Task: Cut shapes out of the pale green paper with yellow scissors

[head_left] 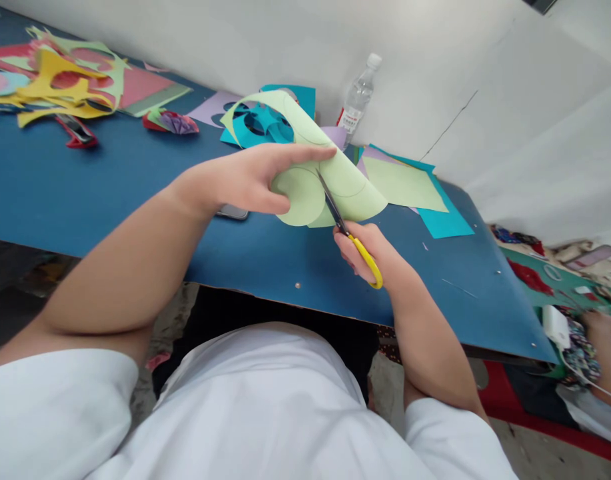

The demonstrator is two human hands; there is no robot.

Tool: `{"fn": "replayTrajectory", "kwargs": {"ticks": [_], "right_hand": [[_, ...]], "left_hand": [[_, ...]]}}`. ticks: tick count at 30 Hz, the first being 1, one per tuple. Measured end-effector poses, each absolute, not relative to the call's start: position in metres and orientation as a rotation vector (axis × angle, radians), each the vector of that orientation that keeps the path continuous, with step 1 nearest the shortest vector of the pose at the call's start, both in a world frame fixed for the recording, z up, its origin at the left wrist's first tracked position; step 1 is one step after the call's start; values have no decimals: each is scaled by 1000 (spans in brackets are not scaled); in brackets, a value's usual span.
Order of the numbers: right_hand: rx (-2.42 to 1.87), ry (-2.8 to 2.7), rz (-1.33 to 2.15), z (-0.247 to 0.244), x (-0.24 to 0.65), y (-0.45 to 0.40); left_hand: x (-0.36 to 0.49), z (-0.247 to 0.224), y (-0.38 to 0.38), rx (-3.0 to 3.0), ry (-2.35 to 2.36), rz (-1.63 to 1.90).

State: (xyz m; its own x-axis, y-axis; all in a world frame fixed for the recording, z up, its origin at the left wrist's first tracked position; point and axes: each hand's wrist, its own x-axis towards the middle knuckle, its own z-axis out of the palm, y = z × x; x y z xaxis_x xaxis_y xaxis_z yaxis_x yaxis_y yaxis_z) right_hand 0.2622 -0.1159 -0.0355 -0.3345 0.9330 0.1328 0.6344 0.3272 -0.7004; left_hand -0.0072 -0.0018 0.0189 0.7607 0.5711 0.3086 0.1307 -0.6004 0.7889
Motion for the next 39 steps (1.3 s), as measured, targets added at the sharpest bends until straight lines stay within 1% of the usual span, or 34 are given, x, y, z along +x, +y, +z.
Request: {"fn": "replayTrajectory", "kwargs": {"ticks": [6,11,15,18,22,27,32,34,37,39], "right_hand": [[-1331,-2085,763,-31,260,-118],[-1314,-2098,786,-29,259,-118],[-1295,-2108,788,-28,259,-119],[-1305,-2106,793,-26,258,-120],[-1324,-2111,806,-25,258,-121],[-1340,-2111,803,-27,258,-120],[-1353,-2113,781,-27,258,-119],[-1361,-2110,775,-27,259,-119],[-1386,-2058,749,-29,261,-118],[-1412,-1975,720,-33,262,-116]], "left_hand": [[-10,19,1,2149,518,629],[-8,26,-2,1982,582,601],[-4,33,-7,1674,727,661],[-3,36,-9,1540,709,760],[-4,36,-9,1588,637,780],[-5,36,-8,1609,663,788],[-8,35,-5,1770,565,624],[-10,33,-3,1762,583,609],[-7,29,0,1772,638,725],[-2,23,3,1772,678,912]]}}
